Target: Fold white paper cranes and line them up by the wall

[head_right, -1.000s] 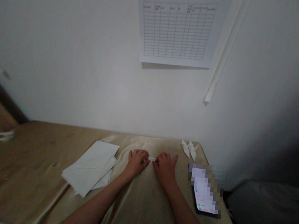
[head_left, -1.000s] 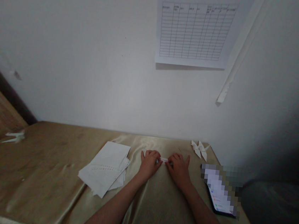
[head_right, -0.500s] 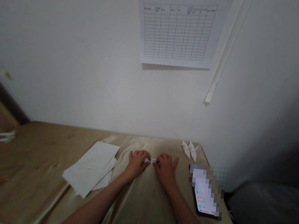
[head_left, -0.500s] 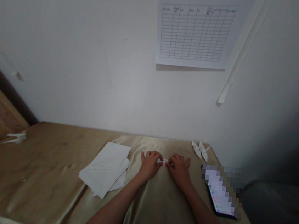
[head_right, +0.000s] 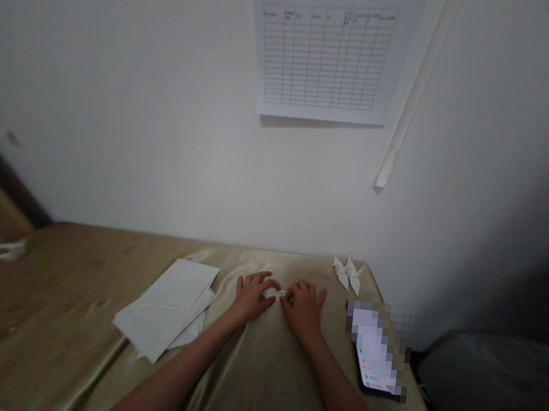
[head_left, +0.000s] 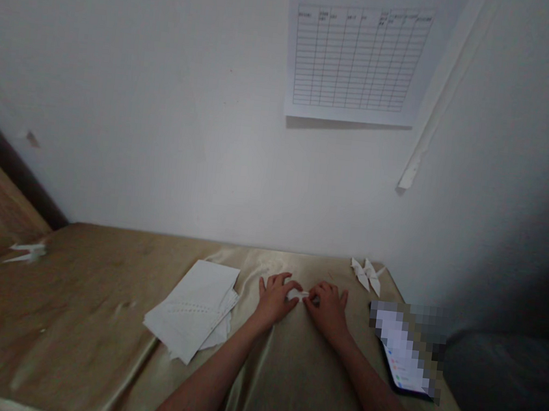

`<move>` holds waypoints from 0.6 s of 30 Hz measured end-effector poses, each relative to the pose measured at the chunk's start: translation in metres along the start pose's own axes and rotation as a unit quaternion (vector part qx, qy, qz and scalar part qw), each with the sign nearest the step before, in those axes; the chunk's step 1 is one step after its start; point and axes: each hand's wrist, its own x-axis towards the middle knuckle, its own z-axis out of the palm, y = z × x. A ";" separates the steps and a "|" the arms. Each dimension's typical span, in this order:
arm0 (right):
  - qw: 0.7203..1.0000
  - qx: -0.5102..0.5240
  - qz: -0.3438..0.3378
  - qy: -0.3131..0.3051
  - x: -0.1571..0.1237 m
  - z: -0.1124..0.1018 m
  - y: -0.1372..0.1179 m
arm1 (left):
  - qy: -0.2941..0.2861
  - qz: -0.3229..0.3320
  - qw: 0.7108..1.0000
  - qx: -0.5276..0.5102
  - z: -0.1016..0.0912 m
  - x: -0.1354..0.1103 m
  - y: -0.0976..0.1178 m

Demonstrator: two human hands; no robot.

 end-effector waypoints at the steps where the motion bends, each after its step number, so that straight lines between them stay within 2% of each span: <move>1: 1.000 0.002 0.002 0.001 0.000 0.000 0.000 | -0.004 0.003 1.000 0.004 0.000 0.000 0.000; 8: 1.000 0.000 -0.012 -0.003 -0.001 0.002 0.002 | 0.022 0.017 0.999 0.030 0.001 -0.004 0.002; 18: 1.000 -0.001 0.011 -0.007 -0.002 0.000 -0.003 | -0.021 0.026 0.997 0.074 -0.003 -0.004 0.001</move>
